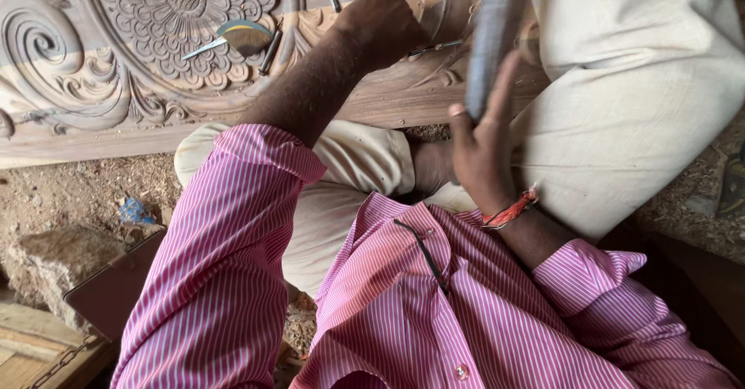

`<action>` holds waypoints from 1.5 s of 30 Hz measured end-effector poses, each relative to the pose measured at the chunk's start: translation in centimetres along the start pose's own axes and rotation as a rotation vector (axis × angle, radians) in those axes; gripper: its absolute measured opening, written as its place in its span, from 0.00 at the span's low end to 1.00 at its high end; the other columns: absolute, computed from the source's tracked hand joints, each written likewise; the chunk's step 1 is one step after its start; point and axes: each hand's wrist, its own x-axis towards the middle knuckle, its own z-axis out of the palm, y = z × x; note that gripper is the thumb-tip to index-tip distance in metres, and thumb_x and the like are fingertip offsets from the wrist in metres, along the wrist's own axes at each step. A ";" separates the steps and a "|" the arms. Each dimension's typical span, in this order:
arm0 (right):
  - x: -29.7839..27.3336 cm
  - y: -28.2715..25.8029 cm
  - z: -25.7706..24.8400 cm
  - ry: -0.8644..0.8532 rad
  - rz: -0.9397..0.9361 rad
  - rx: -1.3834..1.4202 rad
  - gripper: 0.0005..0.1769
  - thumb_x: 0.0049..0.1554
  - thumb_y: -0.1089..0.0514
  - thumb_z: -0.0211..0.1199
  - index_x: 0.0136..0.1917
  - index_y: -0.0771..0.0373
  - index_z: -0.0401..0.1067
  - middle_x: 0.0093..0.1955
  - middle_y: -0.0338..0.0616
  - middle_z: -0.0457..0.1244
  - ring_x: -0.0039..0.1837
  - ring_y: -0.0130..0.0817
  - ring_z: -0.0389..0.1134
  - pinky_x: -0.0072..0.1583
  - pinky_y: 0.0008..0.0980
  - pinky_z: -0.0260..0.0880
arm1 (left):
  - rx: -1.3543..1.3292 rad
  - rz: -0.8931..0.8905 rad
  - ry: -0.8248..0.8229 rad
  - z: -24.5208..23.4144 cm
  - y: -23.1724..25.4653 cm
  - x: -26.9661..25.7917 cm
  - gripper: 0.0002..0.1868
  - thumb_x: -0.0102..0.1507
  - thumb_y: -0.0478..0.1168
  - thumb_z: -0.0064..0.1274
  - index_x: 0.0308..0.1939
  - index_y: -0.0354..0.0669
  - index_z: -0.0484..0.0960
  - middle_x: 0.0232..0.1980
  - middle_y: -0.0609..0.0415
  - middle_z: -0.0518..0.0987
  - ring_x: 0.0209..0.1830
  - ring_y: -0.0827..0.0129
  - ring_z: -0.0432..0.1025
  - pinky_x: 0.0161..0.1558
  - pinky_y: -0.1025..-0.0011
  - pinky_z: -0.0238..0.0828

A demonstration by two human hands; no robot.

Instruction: The person carves a decorative floral pattern into a large wooden panel using a chisel and mallet. They repeatedly position the chisel and strike it with the mallet to shape the wood, occasionally brushing away wood shavings.

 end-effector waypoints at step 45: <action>-0.2 -0.9 0.0 -0.058 0.091 0.256 0.49 0.67 0.63 0.58 0.88 0.54 0.28 0.64 0.46 0.59 0.45 0.21 0.61 0.42 0.22 0.68 | 0.003 -0.476 0.024 2.5 -4.5 -9.7 0.05 0.68 0.39 0.57 0.42 0.53 0.88 0.37 0.53 0.85 0.38 0.62 0.80 0.44 0.60 0.76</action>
